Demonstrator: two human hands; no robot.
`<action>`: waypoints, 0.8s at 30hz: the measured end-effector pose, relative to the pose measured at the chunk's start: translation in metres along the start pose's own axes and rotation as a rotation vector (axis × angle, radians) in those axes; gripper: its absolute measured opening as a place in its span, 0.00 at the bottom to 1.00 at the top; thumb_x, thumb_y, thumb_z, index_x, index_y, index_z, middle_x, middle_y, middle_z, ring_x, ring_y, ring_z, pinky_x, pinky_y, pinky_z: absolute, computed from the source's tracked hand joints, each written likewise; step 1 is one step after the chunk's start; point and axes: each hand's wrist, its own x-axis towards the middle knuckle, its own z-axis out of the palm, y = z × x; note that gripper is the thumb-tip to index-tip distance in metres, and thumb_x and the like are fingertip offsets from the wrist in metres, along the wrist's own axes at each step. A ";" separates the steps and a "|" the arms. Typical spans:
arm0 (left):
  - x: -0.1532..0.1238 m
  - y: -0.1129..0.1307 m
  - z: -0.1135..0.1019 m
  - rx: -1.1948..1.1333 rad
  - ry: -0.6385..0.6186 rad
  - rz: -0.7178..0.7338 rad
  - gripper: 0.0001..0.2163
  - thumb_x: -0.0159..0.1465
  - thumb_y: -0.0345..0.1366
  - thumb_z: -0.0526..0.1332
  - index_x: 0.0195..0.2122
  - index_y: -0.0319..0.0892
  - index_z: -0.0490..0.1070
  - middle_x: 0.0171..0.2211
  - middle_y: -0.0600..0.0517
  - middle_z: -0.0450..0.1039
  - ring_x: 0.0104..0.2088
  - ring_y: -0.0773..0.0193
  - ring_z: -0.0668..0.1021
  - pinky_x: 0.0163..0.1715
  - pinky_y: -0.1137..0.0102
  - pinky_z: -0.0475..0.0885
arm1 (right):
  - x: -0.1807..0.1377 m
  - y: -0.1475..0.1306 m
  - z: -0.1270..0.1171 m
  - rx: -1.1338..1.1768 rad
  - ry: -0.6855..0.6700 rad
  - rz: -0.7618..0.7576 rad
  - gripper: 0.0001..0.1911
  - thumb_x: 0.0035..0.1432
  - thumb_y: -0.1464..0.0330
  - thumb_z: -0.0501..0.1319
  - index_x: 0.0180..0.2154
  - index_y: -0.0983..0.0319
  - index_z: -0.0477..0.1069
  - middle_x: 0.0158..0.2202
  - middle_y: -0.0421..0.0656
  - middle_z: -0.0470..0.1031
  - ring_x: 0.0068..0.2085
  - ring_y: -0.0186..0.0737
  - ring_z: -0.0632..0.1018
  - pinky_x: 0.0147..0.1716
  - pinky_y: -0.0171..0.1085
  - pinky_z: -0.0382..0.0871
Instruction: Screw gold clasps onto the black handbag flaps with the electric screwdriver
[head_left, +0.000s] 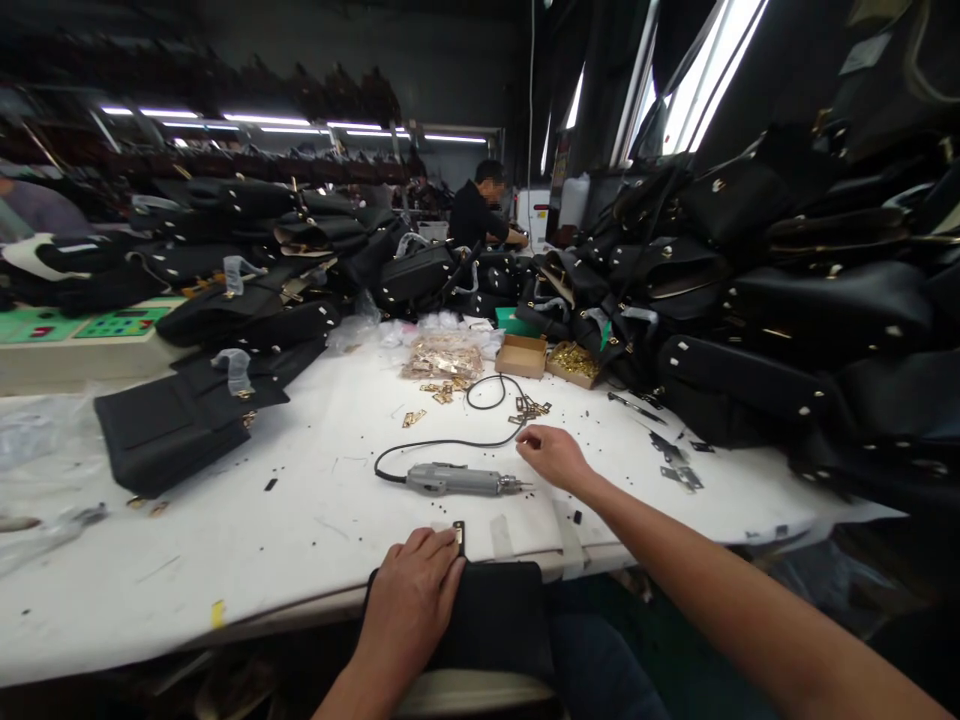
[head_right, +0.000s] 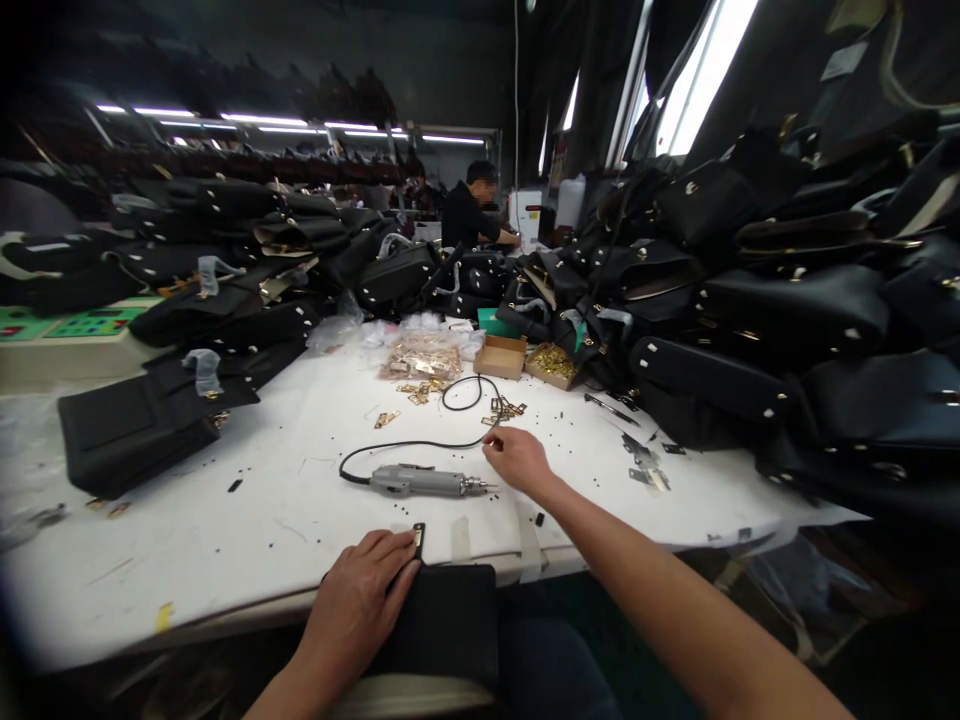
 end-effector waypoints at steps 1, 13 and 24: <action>0.000 0.000 0.001 -0.004 0.002 0.002 0.11 0.69 0.33 0.56 0.45 0.47 0.77 0.48 0.49 0.79 0.48 0.52 0.77 0.41 0.58 0.73 | 0.013 0.007 -0.004 -0.042 -0.004 0.013 0.12 0.62 0.65 0.58 0.43 0.56 0.79 0.38 0.40 0.81 0.38 0.38 0.78 0.38 0.34 0.66; -0.003 0.005 -0.002 -0.047 -0.026 -0.034 0.10 0.69 0.32 0.58 0.47 0.47 0.76 0.50 0.50 0.78 0.49 0.54 0.76 0.42 0.58 0.71 | 0.109 0.011 0.007 -0.236 -0.164 0.057 0.06 0.50 0.69 0.68 0.33 0.57 0.81 0.42 0.44 0.79 0.42 0.44 0.77 0.37 0.36 0.66; -0.005 0.007 -0.002 -0.098 -0.051 -0.092 0.08 0.71 0.36 0.58 0.46 0.46 0.77 0.51 0.52 0.78 0.51 0.56 0.74 0.43 0.58 0.68 | -0.016 -0.035 0.020 0.673 -0.196 -0.107 0.14 0.59 0.57 0.64 0.38 0.61 0.73 0.29 0.41 0.77 0.28 0.39 0.78 0.25 0.34 0.68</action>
